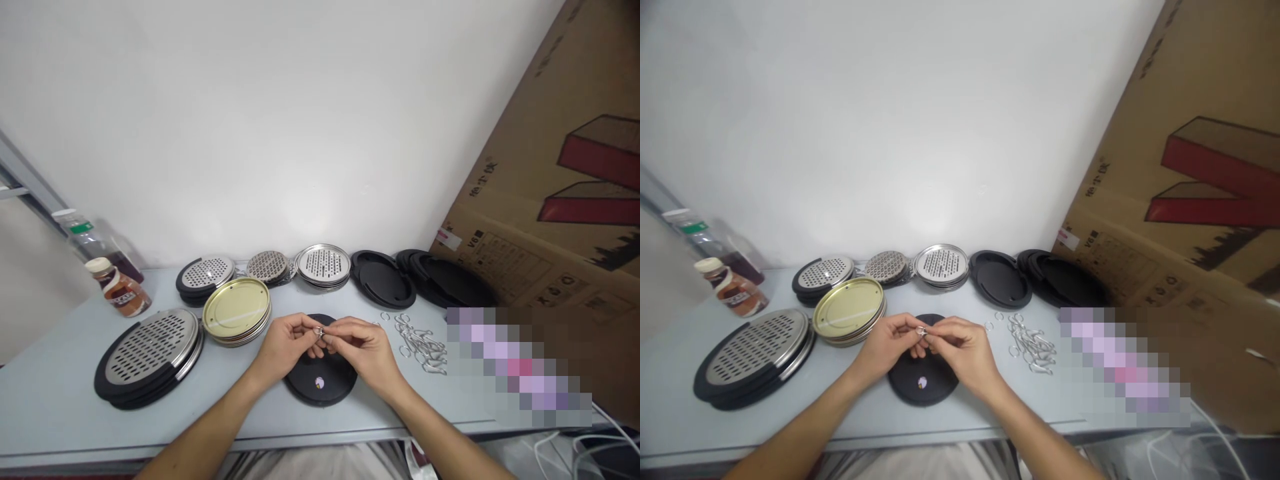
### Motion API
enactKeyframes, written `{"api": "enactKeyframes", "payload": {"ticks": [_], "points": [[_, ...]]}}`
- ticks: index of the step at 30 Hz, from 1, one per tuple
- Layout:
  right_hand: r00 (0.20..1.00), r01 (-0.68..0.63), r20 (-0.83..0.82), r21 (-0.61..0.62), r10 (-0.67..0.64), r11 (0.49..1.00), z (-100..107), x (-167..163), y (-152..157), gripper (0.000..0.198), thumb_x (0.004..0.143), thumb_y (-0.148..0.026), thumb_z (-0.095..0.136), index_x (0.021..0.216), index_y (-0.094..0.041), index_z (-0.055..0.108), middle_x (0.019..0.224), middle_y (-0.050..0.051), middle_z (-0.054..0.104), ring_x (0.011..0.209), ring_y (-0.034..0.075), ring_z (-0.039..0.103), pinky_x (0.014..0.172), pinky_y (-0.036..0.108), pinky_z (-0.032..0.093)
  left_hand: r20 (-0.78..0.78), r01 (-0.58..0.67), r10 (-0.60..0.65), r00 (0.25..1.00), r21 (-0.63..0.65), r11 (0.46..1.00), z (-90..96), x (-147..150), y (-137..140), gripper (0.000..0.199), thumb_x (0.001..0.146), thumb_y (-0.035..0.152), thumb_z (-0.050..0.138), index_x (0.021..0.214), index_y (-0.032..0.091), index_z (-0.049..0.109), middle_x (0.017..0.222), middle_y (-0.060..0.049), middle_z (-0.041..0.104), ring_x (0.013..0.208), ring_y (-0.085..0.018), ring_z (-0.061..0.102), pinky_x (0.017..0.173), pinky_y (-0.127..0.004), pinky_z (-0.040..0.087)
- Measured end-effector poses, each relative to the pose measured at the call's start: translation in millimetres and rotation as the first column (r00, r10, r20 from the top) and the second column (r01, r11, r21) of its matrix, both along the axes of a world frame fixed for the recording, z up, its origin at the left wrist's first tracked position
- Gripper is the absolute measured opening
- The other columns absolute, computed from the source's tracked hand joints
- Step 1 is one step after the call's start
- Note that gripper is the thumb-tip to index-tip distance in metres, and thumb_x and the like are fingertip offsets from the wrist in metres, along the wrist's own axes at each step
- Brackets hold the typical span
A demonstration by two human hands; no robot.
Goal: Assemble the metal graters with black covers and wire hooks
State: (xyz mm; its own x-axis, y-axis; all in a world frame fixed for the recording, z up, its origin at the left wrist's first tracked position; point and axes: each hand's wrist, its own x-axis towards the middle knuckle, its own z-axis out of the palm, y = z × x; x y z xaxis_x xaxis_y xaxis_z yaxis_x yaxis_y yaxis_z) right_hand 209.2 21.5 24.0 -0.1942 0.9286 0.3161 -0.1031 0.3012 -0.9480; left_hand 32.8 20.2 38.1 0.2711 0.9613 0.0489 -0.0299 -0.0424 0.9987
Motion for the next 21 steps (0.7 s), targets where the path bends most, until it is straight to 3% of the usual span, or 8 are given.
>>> {"api": "enactKeyframes", "payload": {"ticks": [7, 11, 13, 17, 21], "points": [[0.995, -0.104, -0.021, -0.165, 0.102, 0.981, 0.2, -2.5, 0.5, 0.018, 0.072, -0.031, 0.078, 0.086, -0.019, 0.076, 0.073, 0.003, 0.072, 0.057, 0.014, 0.063, 0.055, 0.026, 0.054, -0.056, -0.084, 0.086, 0.995, 0.037, 0.996, 1.0, 1.5, -0.7, 0.015, 0.08, 0.028, 0.067, 0.082, 0.013, 0.067, 0.058, 0.001, 0.064, 0.05, -0.01, 0.057, 0.051, -0.02, 0.046], [0.971, -0.239, -0.074, -0.273, 0.228, 0.932, 0.4, 0.2, 5.3, 0.022, 0.074, -0.035, 0.076, 0.087, -0.017, 0.074, 0.064, 0.001, 0.067, 0.051, 0.011, 0.058, 0.05, 0.023, 0.051, -0.09, -0.117, 0.126, 0.988, 0.092, 0.989, -0.6, 1.6, -0.2, 0.011, 0.081, 0.025, 0.066, 0.082, 0.014, 0.067, 0.064, 0.0, 0.065, 0.057, -0.011, 0.06, 0.055, -0.021, 0.048], [0.974, -0.227, -0.034, -0.244, 0.225, 0.943, -0.5, 0.1, 4.7, 0.021, 0.078, -0.035, 0.073, 0.089, -0.017, 0.074, 0.066, 0.001, 0.065, 0.051, 0.01, 0.057, 0.051, 0.023, 0.05, -0.105, -0.136, 0.148, 0.983, 0.112, 0.984, -2.7, 1.9, -0.1, 0.01, 0.081, 0.024, 0.065, 0.083, 0.014, 0.068, 0.065, 0.0, 0.065, 0.059, -0.012, 0.061, 0.056, -0.021, 0.048], [0.989, -0.081, 0.118, -0.075, 0.089, 0.994, -5.3, -2.5, 0.2, 0.018, 0.083, -0.032, 0.067, 0.094, -0.02, 0.075, 0.079, 0.003, 0.063, 0.054, 0.01, 0.056, 0.05, 0.023, 0.048, -0.133, -0.166, 0.186, 0.973, 0.148, 0.975, -7.4, 2.9, -0.7, 0.008, 0.08, 0.02, 0.064, 0.083, 0.015, 0.069, 0.065, 0.0, 0.066, 0.058, -0.012, 0.06, 0.055, -0.02, 0.048], [0.973, -0.015, 0.23, 0.06, 0.001, 0.998, -9.0, -3.2, -1.4, 0.017, 0.087, -0.029, 0.063, 0.096, -0.021, 0.075, 0.08, 0.004, 0.063, 0.06, 0.012, 0.057, 0.054, 0.024, 0.047, -0.19, -0.193, 0.238, 0.953, 0.229, 0.954, -9.7, 4.1, -2.2, 0.01, 0.078, 0.016, 0.062, 0.084, 0.015, 0.07, 0.071, -0.002, 0.069, 0.063, -0.013, 0.062, 0.06, -0.021, 0.05]]}}
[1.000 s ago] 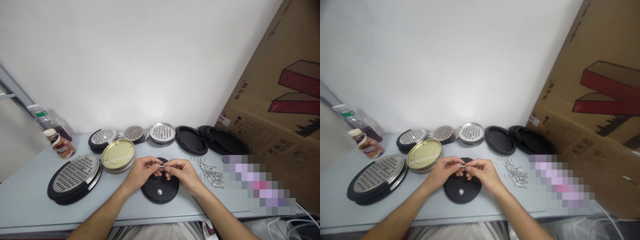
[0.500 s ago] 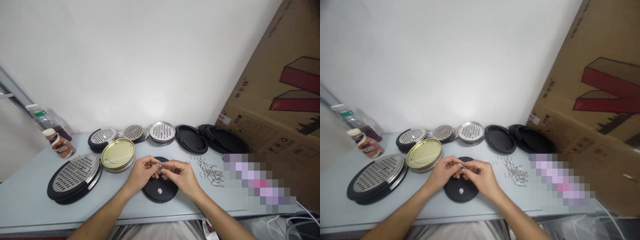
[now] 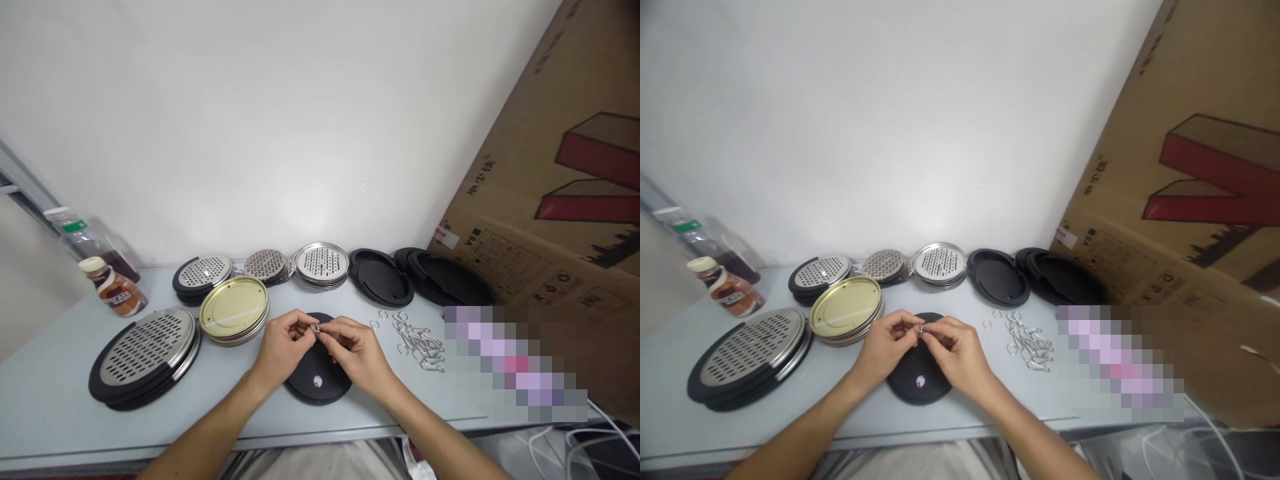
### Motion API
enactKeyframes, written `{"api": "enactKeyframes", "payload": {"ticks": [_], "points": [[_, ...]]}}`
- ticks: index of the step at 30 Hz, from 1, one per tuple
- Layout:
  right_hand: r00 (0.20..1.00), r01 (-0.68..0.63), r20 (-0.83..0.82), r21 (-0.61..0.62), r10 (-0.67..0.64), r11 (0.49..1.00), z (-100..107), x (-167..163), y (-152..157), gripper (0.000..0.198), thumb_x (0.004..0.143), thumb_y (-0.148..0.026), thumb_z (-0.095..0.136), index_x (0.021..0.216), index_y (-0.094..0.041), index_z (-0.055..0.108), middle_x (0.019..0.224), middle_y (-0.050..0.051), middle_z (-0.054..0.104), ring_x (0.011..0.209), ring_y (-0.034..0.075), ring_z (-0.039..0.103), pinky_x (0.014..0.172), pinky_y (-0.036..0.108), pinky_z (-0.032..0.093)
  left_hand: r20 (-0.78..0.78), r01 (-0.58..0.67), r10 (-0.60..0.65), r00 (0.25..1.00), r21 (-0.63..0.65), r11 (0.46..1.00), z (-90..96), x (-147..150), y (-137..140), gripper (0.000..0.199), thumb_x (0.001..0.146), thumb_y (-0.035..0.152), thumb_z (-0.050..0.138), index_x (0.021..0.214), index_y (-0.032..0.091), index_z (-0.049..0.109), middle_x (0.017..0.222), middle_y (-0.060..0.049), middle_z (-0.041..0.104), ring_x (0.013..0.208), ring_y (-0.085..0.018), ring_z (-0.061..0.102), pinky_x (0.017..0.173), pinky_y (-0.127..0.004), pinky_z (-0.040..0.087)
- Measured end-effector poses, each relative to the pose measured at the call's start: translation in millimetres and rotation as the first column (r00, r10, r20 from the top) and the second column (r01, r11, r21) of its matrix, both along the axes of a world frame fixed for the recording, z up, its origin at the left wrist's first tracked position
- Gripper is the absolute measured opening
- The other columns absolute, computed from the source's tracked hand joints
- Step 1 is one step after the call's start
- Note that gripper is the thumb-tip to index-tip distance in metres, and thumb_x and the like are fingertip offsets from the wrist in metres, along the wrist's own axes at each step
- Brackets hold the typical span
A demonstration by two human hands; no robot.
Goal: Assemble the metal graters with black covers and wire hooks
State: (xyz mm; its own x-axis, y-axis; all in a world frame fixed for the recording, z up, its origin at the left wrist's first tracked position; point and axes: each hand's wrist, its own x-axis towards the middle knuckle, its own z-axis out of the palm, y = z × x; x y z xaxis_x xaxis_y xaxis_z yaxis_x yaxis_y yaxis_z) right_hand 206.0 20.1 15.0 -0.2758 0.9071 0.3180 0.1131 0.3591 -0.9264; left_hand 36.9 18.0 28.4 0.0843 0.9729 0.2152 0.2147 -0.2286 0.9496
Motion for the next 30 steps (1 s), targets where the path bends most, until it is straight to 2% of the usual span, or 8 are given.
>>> {"api": "enactKeyframes", "payload": {"ticks": [4, 10, 13, 18, 21, 25, 30], "points": [[1.0, -0.003, -0.002, 0.007, 0.003, 1.0, -0.3, 0.6, 1.1, 0.016, 0.088, -0.028, 0.063, 0.095, -0.021, 0.075, 0.081, 0.004, 0.063, 0.061, 0.012, 0.056, 0.054, 0.024, 0.046, -0.07, -0.019, 0.024, 0.997, 0.068, 0.998, -0.4, -0.2, -0.5, 0.014, 0.077, 0.014, 0.061, 0.087, 0.015, 0.071, 0.074, -0.003, 0.071, 0.065, -0.013, 0.063, 0.061, -0.022, 0.05], [0.989, -0.104, -0.125, -0.18, 0.083, 0.978, 3.0, 3.9, 4.4, 0.018, 0.084, -0.033, 0.067, 0.09, -0.019, 0.076, 0.072, 0.001, 0.06, 0.049, 0.008, 0.051, 0.045, 0.02, 0.041, -0.053, -0.002, 0.006, 0.999, 0.072, 0.997, 1.7, -2.2, 0.1, 0.017, 0.082, 0.021, 0.061, 0.091, 0.017, 0.074, 0.081, -0.005, 0.072, 0.065, -0.014, 0.064, 0.061, -0.022, 0.051], [0.98, -0.148, -0.165, -0.236, 0.11, 0.96, 5.4, 6.9, 5.8, 0.019, 0.081, -0.035, 0.07, 0.087, -0.018, 0.077, 0.067, 0.0, 0.059, 0.046, 0.006, 0.05, 0.044, 0.02, 0.04, -0.005, 0.034, -0.034, 0.999, 0.034, 0.999, 5.5, -2.2, 0.2, 0.016, 0.083, 0.023, 0.063, 0.091, 0.017, 0.075, 0.082, -0.004, 0.071, 0.066, -0.013, 0.064, 0.061, -0.022, 0.051], [0.979, -0.154, -0.168, -0.248, 0.114, 0.957, 7.5, 8.8, 6.9, 0.02, 0.078, -0.035, 0.073, 0.084, -0.016, 0.077, 0.072, 0.002, 0.061, 0.047, 0.006, 0.05, 0.044, 0.02, 0.04, 0.084, 0.109, -0.099, 0.991, -0.121, 0.987, 12.4, -3.4, 1.7, 0.014, 0.08, 0.026, 0.067, 0.087, 0.016, 0.074, 0.068, -0.001, 0.068, 0.058, -0.01, 0.057, 0.056, -0.019, 0.047], [0.979, -0.162, -0.163, -0.233, 0.126, 0.959, 8.0, 9.2, 7.0, 0.019, 0.079, -0.035, 0.072, 0.083, -0.017, 0.078, 0.072, 0.002, 0.061, 0.048, 0.006, 0.049, 0.044, 0.02, 0.039, 0.097, 0.128, -0.112, 0.989, -0.171, 0.977, 14.3, -4.1, 2.0, 0.014, 0.079, 0.026, 0.068, 0.086, 0.016, 0.074, 0.062, 0.001, 0.065, 0.055, -0.009, 0.054, 0.054, -0.018, 0.044], [0.979, -0.166, -0.152, -0.227, 0.133, 0.96, 10.3, 10.3, 5.3, 0.019, 0.079, -0.034, 0.072, 0.082, -0.017, 0.078, 0.072, 0.002, 0.061, 0.048, 0.006, 0.049, 0.043, 0.02, 0.039, 0.127, 0.146, -0.125, 0.984, -0.177, 0.973, 14.8, -4.7, 1.8, 0.014, 0.08, 0.027, 0.067, 0.086, 0.016, 0.074, 0.063, 0.001, 0.065, 0.056, -0.009, 0.054, 0.056, -0.018, 0.044], [0.974, -0.18, -0.182, -0.265, 0.135, 0.947, 10.9, 9.6, 4.5, 0.021, 0.078, -0.035, 0.073, 0.082, -0.015, 0.077, 0.07, 0.002, 0.061, 0.046, 0.006, 0.048, 0.042, 0.019, 0.036, 0.117, 0.086, -0.071, 0.991, -0.129, 0.988, 14.3, -7.9, 3.9, 0.018, 0.081, 0.031, 0.067, 0.09, 0.016, 0.073, 0.065, 0.001, 0.065, 0.059, -0.01, 0.055, 0.059, -0.02, 0.045]]}}
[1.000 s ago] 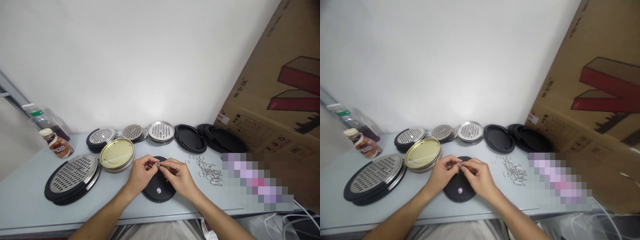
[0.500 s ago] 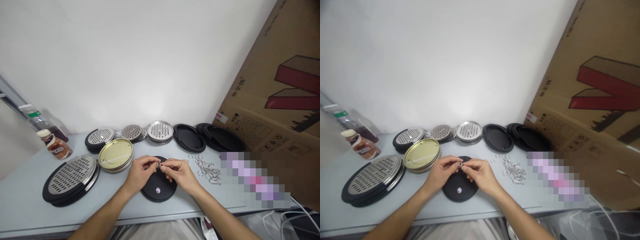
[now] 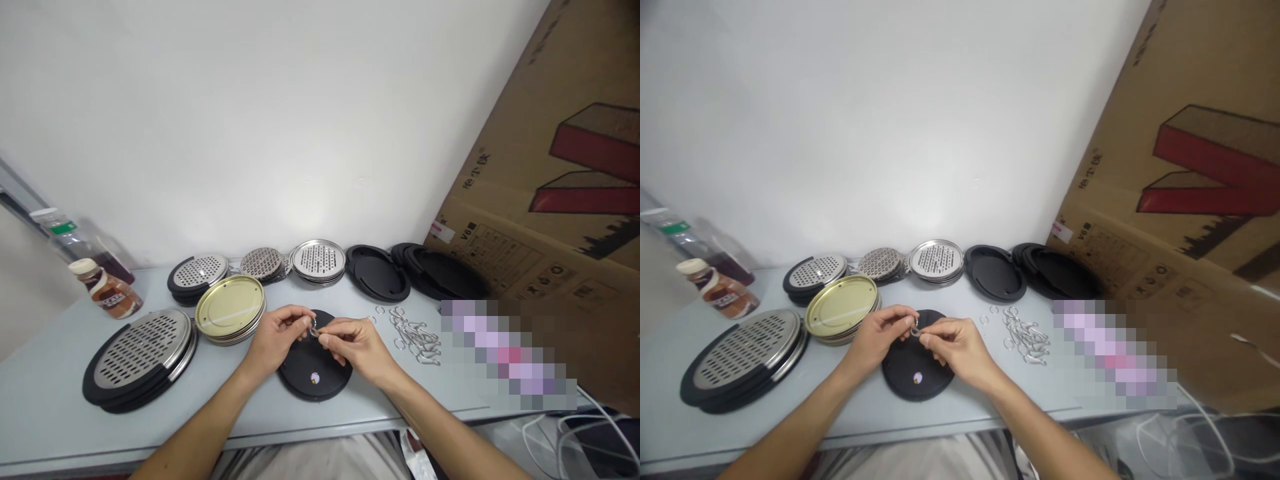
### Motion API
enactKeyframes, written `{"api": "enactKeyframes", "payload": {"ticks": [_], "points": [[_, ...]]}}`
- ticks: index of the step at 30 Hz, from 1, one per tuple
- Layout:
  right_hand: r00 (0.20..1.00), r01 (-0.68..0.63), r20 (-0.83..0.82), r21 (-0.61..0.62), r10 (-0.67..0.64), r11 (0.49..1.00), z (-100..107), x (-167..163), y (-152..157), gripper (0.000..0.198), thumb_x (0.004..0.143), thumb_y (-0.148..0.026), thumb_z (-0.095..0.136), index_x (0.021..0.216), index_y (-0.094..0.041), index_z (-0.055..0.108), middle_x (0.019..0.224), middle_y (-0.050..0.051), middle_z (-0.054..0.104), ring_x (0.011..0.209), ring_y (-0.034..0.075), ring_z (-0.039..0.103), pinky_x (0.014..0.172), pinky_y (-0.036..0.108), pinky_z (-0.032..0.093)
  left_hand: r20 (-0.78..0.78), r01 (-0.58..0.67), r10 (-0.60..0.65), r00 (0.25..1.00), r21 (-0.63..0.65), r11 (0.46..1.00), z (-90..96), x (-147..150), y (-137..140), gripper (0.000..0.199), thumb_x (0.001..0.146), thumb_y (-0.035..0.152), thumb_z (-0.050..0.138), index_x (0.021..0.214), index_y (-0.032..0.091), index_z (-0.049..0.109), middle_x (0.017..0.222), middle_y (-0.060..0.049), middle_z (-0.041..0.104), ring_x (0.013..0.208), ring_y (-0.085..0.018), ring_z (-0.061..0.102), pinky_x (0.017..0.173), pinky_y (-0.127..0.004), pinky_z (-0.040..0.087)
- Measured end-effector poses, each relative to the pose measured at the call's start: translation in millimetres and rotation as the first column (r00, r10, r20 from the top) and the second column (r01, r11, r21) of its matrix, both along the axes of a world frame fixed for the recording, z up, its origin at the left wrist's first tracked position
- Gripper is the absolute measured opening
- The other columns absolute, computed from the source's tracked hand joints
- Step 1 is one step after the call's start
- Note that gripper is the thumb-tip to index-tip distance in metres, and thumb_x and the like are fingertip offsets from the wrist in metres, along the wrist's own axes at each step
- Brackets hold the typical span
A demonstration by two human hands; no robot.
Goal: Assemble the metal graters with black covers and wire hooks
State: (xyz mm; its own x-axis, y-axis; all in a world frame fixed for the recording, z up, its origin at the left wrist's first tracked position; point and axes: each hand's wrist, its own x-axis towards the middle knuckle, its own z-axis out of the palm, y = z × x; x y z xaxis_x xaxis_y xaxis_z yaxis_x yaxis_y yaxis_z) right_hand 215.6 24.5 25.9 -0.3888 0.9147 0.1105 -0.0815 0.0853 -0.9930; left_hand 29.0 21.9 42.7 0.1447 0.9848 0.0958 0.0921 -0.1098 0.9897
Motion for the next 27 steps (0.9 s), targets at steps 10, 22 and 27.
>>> {"api": "enactKeyframes", "payload": {"ticks": [10, 22, 27], "points": [[0.997, 0.076, 0.007, -0.084, -0.075, 0.994, -10.0, -4.3, 4.3, 0.026, 0.074, -0.039, 0.076, 0.083, -0.014, 0.075, 0.052, -0.001, 0.06, 0.043, 0.008, 0.05, 0.043, 0.02, 0.041, -0.115, -0.061, 0.082, 0.99, 0.174, 0.983, -2.8, -2.7, -0.9, 0.019, 0.088, 0.034, 0.062, 0.092, 0.018, 0.072, 0.081, -0.003, 0.07, 0.072, -0.014, 0.063, 0.068, -0.023, 0.05], [0.993, 0.068, -0.1, 0.035, -0.064, 0.997, -7.9, -2.5, 13.3, 0.033, 0.075, -0.031, 0.075, 0.103, -0.019, 0.065, 0.083, 0.003, 0.07, 0.071, 0.015, 0.066, 0.066, 0.028, 0.055, -0.37, 0.118, 0.067, 0.926, 0.457, 0.882, 14.5, 3.6, 4.3, 0.019, 0.086, 0.015, 0.06, 0.095, 0.025, 0.074, 0.093, -0.003, 0.074, 0.087, -0.018, 0.068, 0.081, -0.029, 0.052], [0.988, 0.152, -0.011, 0.045, -0.152, 0.987, -2.6, -3.3, 24.6, 0.023, 0.078, -0.035, 0.071, 0.088, -0.015, 0.069, 0.068, 0.002, 0.067, 0.06, 0.014, 0.063, 0.06, 0.028, 0.054, -0.428, 0.068, 0.14, 0.893, 0.437, 0.897, 18.7, 0.0, 13.0, 0.017, 0.085, 0.016, 0.061, 0.091, 0.023, 0.074, 0.089, -0.003, 0.074, 0.08, -0.018, 0.068, 0.075, -0.028, 0.053]]}}
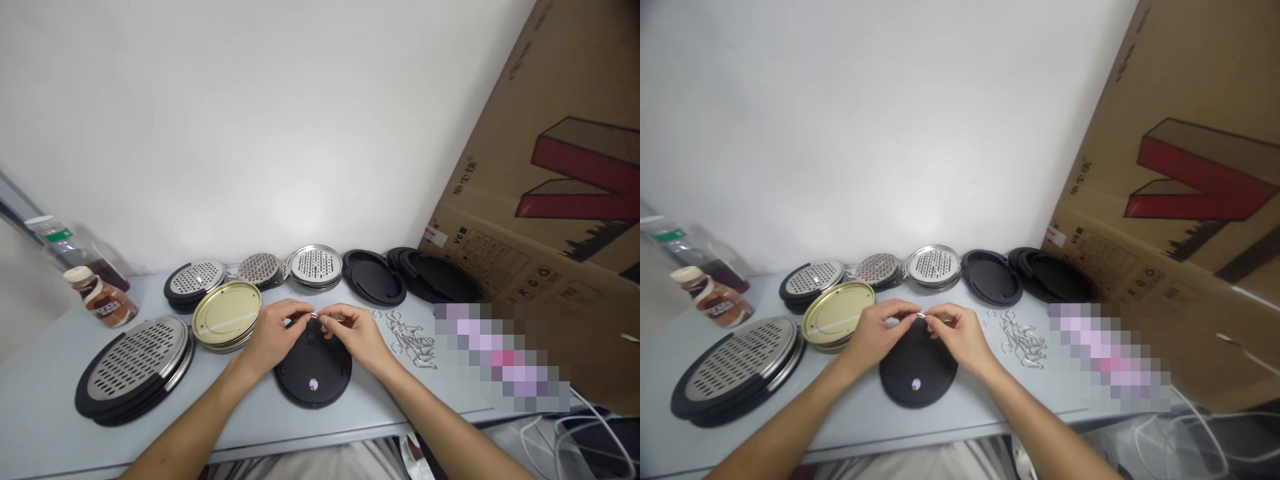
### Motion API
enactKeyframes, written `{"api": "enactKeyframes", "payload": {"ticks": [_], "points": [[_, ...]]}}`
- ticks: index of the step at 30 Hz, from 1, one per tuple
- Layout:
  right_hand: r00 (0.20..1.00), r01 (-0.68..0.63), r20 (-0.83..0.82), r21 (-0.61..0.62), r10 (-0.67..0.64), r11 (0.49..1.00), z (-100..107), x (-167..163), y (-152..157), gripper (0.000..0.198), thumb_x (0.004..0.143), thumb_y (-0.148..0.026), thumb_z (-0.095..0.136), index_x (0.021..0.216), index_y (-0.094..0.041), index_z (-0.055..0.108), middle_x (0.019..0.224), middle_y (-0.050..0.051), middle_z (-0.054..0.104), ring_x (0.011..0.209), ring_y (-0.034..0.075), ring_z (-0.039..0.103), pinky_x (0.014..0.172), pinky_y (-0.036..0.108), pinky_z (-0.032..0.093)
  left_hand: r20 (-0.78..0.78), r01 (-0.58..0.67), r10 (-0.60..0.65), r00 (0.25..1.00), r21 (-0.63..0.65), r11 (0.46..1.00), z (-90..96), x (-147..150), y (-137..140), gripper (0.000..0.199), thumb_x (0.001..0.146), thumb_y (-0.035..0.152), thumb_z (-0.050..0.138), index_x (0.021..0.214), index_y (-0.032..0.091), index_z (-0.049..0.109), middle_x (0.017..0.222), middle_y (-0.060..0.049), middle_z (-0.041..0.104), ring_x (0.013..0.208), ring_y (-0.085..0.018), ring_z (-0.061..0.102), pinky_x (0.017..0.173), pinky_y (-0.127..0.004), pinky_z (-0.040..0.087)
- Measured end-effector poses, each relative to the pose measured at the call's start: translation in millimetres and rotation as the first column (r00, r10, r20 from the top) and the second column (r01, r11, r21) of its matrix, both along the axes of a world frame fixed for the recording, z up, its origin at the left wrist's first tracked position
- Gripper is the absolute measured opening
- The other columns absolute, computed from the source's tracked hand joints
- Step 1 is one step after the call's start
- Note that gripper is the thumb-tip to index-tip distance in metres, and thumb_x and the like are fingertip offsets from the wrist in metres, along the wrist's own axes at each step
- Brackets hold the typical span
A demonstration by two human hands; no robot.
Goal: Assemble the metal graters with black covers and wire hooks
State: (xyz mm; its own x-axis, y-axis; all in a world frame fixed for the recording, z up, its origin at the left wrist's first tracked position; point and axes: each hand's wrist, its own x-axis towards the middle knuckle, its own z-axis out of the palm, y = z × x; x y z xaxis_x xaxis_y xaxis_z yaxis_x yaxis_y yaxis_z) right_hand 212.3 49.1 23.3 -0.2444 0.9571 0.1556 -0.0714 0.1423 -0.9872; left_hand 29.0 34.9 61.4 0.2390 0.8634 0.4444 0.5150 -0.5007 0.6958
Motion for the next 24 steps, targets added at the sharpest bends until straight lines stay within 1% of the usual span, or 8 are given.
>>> {"api": "enactKeyframes", "payload": {"ticks": [3, 5, 7, 9, 11, 13, 18, 24], "points": [[0.989, -0.113, -0.093, -0.009, 0.111, 0.994, 5.6, 0.3, 6.9, 0.028, 0.073, -0.03, 0.075, 0.095, -0.017, 0.064, 0.084, 0.004, 0.069, 0.076, 0.016, 0.066, 0.069, 0.03, 0.056, 0.015, 0.028, -0.028, 0.999, 0.004, 1.0, 1.1, 0.3, 1.9, 0.016, 0.085, 0.016, 0.06, 0.091, 0.023, 0.074, 0.087, -0.002, 0.074, 0.077, -0.017, 0.067, 0.073, -0.027, 0.053], [0.986, -0.138, -0.091, 0.035, 0.14, 0.99, 6.0, -0.1, 11.7, 0.038, 0.07, -0.025, 0.078, 0.103, -0.019, 0.061, 0.095, 0.004, 0.069, 0.087, 0.017, 0.066, 0.075, 0.03, 0.055, 0.029, 0.04, -0.04, 0.999, 0.011, 0.999, 1.0, 1.6, 2.9, 0.017, 0.085, 0.016, 0.06, 0.092, 0.023, 0.074, 0.089, -0.002, 0.074, 0.079, -0.017, 0.067, 0.074, -0.027, 0.053], [0.996, -0.088, 0.005, 0.11, 0.088, 0.99, 2.9, -1.5, 16.0, 0.035, 0.072, -0.023, 0.075, 0.105, -0.02, 0.062, 0.093, 0.003, 0.069, 0.085, 0.016, 0.065, 0.077, 0.029, 0.053, 0.035, 0.008, -0.009, 0.999, 0.013, 1.0, -1.8, 2.0, 5.6, 0.016, 0.084, 0.017, 0.06, 0.091, 0.023, 0.074, 0.091, -0.003, 0.074, 0.081, -0.017, 0.068, 0.075, -0.027, 0.053], [0.989, -0.012, 0.146, 0.196, -0.017, 0.981, -2.4, -3.5, 19.3, 0.021, 0.078, -0.023, 0.069, 0.099, -0.019, 0.067, 0.086, 0.003, 0.07, 0.078, 0.015, 0.065, 0.074, 0.029, 0.051, 0.036, -0.04, 0.041, 0.998, -0.014, 0.999, -8.9, 0.8, 10.6, 0.015, 0.084, 0.018, 0.061, 0.091, 0.022, 0.074, 0.091, -0.003, 0.075, 0.082, -0.018, 0.068, 0.074, -0.028, 0.053], [0.952, 0.03, 0.282, 0.294, -0.117, 0.955, -7.7, -5.6, 21.0, 0.013, 0.082, -0.021, 0.064, 0.093, -0.019, 0.071, 0.083, 0.003, 0.071, 0.073, 0.015, 0.064, 0.072, 0.029, 0.05, 0.042, -0.064, 0.068, 0.997, -0.072, 0.995, -19.9, -1.5, 16.8, 0.015, 0.084, 0.02, 0.061, 0.091, 0.021, 0.074, 0.091, -0.003, 0.075, 0.083, -0.019, 0.069, 0.075, -0.028, 0.054], [0.916, 0.033, 0.361, 0.362, -0.173, 0.932, -11.6, -7.3, 21.1, 0.015, 0.082, -0.017, 0.061, 0.091, -0.019, 0.073, 0.084, 0.004, 0.072, 0.072, 0.016, 0.064, 0.072, 0.029, 0.05, 0.055, -0.061, 0.069, 0.996, -0.143, 0.988, -32.2, -3.3, 21.6, 0.015, 0.083, 0.022, 0.061, 0.093, 0.02, 0.073, 0.09, -0.004, 0.075, 0.082, -0.019, 0.07, 0.076, -0.029, 0.055], [0.901, 0.032, 0.388, 0.393, -0.197, 0.919, -14.6, -8.3, 13.7, 0.017, 0.081, -0.013, 0.061, 0.091, -0.019, 0.073, 0.084, 0.004, 0.071, 0.072, 0.015, 0.063, 0.072, 0.027, 0.05, 0.081, -0.074, 0.094, 0.992, -0.221, 0.972, -49.2, -3.4, 16.4, 0.015, 0.083, 0.026, 0.061, 0.092, 0.019, 0.071, 0.086, -0.004, 0.076, 0.079, -0.02, 0.071, 0.075, -0.029, 0.056], [0.909, -0.012, 0.388, 0.385, -0.15, 0.923, -14.1, -2.7, 6.2, 0.017, 0.081, -0.013, 0.059, 0.089, -0.019, 0.073, 0.083, 0.004, 0.071, 0.074, 0.015, 0.064, 0.07, 0.026, 0.049, 0.043, -0.082, 0.088, 0.995, -0.138, 0.987, -45.6, -3.0, 4.0, 0.012, 0.084, 0.024, 0.061, 0.088, 0.021, 0.071, 0.082, -0.002, 0.075, 0.075, -0.018, 0.071, 0.071, -0.027, 0.055]]}}
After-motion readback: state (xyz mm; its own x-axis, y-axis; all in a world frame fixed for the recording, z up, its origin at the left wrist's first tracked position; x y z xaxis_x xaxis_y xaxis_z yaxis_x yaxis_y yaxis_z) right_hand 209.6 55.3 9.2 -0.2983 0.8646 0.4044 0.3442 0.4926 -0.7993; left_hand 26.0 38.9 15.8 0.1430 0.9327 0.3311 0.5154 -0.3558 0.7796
